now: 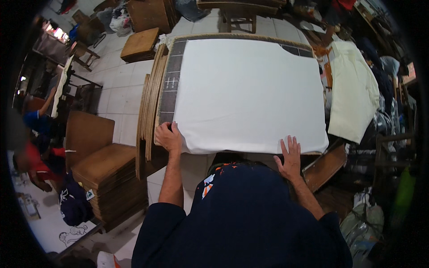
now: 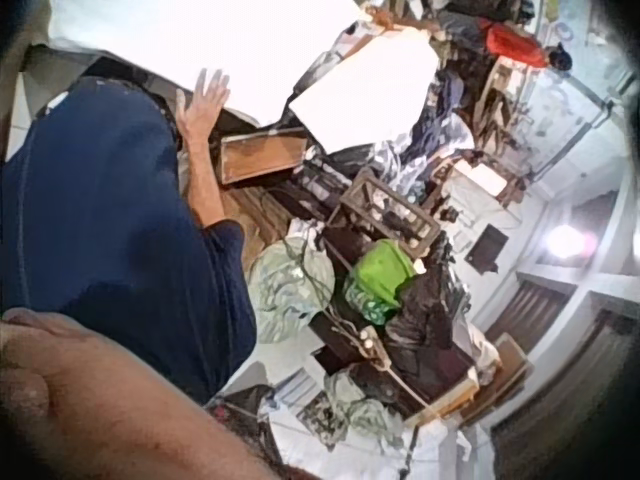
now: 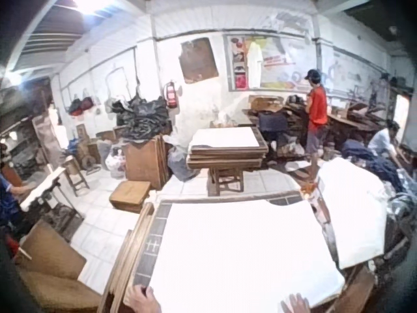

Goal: The person repeatedly places a white fabric sheet onto a screen printing frame, smooths it flat with both hands, then lifts the frame to flip it over. This cycle repeats multiple times in a workshop setting.

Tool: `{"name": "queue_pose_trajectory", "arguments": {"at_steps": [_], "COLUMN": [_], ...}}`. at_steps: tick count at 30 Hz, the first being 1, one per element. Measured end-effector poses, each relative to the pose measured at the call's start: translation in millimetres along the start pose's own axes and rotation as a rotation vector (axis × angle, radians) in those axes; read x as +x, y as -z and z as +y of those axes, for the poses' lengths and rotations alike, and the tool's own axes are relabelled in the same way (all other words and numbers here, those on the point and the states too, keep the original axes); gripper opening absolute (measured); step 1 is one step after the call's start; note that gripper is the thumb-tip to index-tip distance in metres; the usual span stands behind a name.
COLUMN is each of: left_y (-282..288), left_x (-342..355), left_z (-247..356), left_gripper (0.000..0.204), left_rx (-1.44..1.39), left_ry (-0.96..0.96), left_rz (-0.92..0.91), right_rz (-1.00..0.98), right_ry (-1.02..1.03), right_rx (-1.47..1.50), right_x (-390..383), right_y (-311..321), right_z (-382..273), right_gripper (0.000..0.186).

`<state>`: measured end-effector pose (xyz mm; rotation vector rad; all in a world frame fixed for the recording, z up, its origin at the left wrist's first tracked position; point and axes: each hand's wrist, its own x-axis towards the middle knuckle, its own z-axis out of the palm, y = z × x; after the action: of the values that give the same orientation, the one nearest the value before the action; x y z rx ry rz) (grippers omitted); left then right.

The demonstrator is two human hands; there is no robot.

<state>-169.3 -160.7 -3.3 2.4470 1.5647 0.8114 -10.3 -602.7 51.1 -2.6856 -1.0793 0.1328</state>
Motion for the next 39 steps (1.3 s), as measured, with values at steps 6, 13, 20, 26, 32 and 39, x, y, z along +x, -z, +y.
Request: {"name": "queue_pose_trajectory", "arguments": {"at_steps": [6,13,20,26,32,39], "left_y": [26.2,27.4,32.1,21.5,25.8,24.0], "left_x": [-60.9,-94.5,-74.4,-65.0,-64.9,-65.8], "left_z": [-35.0,-60.2,-56.4,-60.6,-64.5,-61.4], "left_gripper": [0.048,0.030,0.042,0.038,0.026,0.031], "left_rx": [-0.412,-0.869,-0.907,-0.896,-1.017,-0.936], "left_ry": [0.393,0.576,0.761,0.739,0.677,0.709], "left_rz": [0.167,-0.344,-0.592,-0.569,-0.655,-0.424], "right_rz": [0.233,0.785,0.645,0.596,0.698,0.742], "right_ry": [-0.122,-1.166,-1.413,-1.361,-1.258,-1.325], "right_rx": [0.150,1.156,1.154,0.781,0.570,1.628], "right_x": [-46.3,-49.7,-18.5,-1.7,10.9,19.6], "right_y": [-3.2,-43.6,-16.8,-23.9,-27.0,-17.5], "right_z": [-1.1,33.6,50.9,40.8,43.3,20.0], "right_gripper": [0.034,0.031,0.041,0.033,0.034,0.030]}}
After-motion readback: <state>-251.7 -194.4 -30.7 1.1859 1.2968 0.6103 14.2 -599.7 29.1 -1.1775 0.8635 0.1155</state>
